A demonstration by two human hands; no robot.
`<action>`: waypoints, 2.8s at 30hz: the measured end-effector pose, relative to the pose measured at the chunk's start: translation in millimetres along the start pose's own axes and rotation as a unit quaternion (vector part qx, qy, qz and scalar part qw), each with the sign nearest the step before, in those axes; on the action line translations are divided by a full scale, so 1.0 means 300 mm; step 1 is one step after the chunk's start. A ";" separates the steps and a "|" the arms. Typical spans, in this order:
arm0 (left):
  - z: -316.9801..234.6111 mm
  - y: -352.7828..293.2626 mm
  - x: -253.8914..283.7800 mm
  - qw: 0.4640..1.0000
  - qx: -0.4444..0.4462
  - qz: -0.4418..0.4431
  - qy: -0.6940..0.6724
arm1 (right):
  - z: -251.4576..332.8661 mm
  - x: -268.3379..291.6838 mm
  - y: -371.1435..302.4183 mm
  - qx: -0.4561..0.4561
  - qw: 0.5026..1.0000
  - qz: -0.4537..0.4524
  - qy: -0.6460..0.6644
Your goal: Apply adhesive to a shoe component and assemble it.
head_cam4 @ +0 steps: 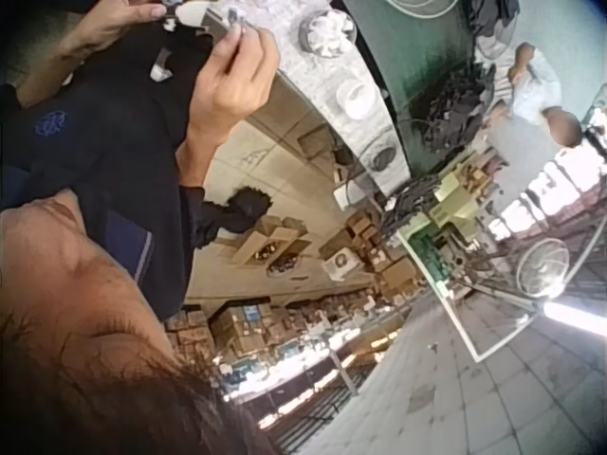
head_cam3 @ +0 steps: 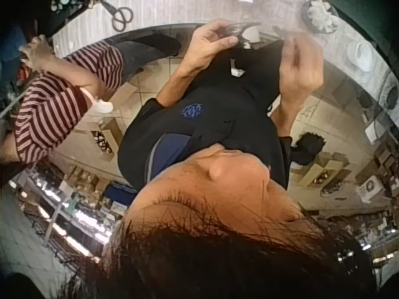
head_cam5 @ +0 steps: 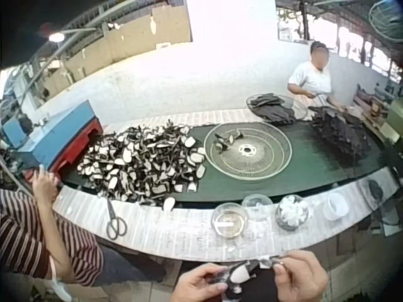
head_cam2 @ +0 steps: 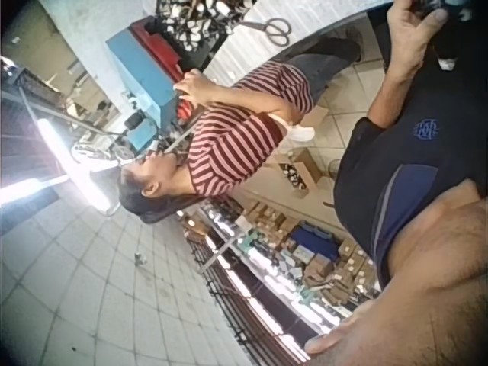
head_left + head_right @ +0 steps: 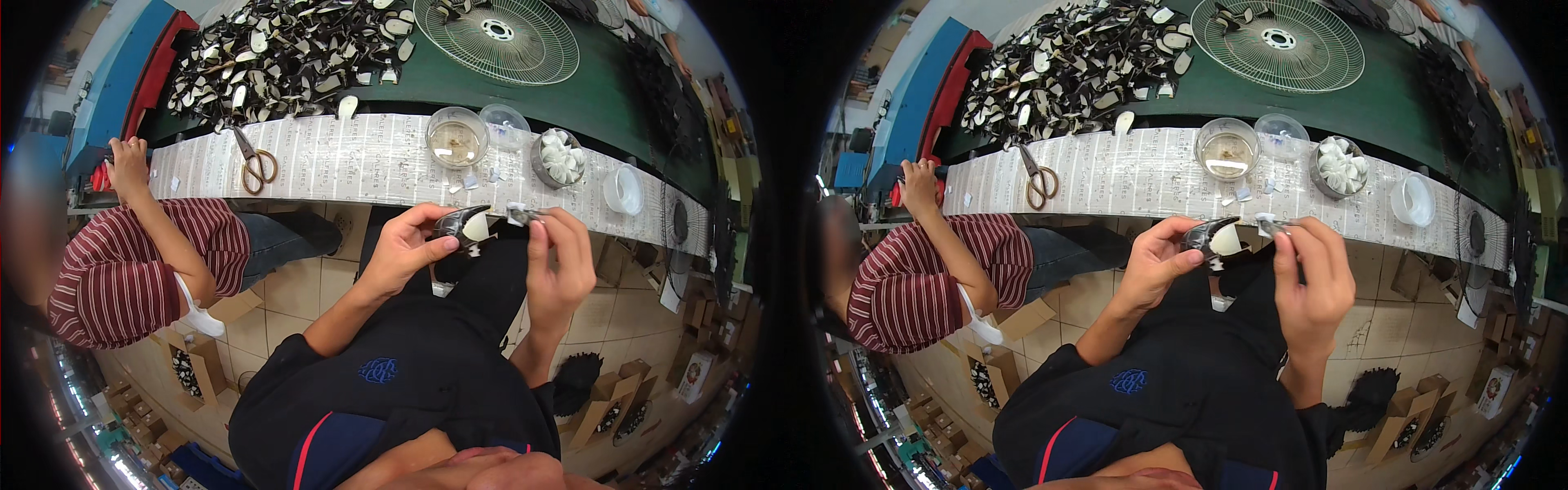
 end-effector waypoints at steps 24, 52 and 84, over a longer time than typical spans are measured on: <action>0.042 -0.018 0.001 0.986 0.094 -0.033 -0.136 | -0.004 0.015 -0.037 -0.102 0.986 0.033 0.130; 0.036 -0.020 -0.012 0.981 0.115 -0.069 -0.142 | 0.061 -0.046 -0.064 -0.025 0.994 0.067 0.087; 0.055 -0.025 -0.041 0.978 0.134 -0.066 -0.143 | 0.021 0.027 -0.062 -0.030 0.998 0.015 0.057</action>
Point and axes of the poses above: each hand's wrist, its own y-axis towards the middle knuckle, its own x-axis out of the back of the hand, z = x × y, the point moved 9 cm from there along y, towards the middle knuckle, and after that the axes turned 15 degrees about -x, right-handed, at the moved point
